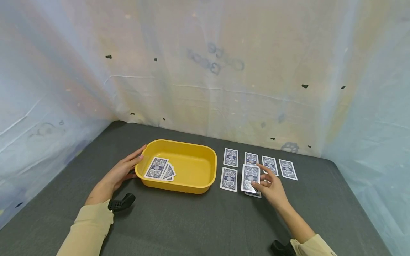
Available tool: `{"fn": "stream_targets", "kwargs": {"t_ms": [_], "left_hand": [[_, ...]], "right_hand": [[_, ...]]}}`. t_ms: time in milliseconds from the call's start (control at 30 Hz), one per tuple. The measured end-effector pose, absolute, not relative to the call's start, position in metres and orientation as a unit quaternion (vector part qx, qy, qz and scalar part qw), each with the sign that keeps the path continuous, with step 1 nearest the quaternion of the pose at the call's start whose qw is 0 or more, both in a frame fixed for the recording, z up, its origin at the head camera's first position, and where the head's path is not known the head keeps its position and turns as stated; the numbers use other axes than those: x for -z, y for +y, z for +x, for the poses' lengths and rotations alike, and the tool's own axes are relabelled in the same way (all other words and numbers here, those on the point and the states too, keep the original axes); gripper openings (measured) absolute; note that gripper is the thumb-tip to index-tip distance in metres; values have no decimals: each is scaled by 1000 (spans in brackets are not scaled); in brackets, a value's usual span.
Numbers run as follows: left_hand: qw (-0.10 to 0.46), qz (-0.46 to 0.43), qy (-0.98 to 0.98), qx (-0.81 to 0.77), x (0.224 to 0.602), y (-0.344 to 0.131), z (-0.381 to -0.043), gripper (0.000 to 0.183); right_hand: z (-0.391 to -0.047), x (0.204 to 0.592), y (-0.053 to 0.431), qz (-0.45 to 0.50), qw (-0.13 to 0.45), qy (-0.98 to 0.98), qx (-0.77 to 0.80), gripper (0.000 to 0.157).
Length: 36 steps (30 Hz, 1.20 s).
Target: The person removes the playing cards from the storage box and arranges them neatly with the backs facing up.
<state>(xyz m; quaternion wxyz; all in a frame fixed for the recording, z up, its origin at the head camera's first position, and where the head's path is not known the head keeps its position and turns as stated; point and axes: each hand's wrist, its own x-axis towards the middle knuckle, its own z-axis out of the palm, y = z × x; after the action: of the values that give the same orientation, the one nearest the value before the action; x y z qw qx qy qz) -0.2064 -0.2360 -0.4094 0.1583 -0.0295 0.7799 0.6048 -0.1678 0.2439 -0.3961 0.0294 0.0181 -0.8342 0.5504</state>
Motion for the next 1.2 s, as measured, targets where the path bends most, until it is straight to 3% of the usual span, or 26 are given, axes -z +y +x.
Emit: {"fn": "stream_targets", "kwargs": {"t_ms": [1200], "left_hand": [[162,-33,782,-601,408,-236,-207,66]], "right_hand": [[-151,397,306,-49,32,-902,-427,71]]}}
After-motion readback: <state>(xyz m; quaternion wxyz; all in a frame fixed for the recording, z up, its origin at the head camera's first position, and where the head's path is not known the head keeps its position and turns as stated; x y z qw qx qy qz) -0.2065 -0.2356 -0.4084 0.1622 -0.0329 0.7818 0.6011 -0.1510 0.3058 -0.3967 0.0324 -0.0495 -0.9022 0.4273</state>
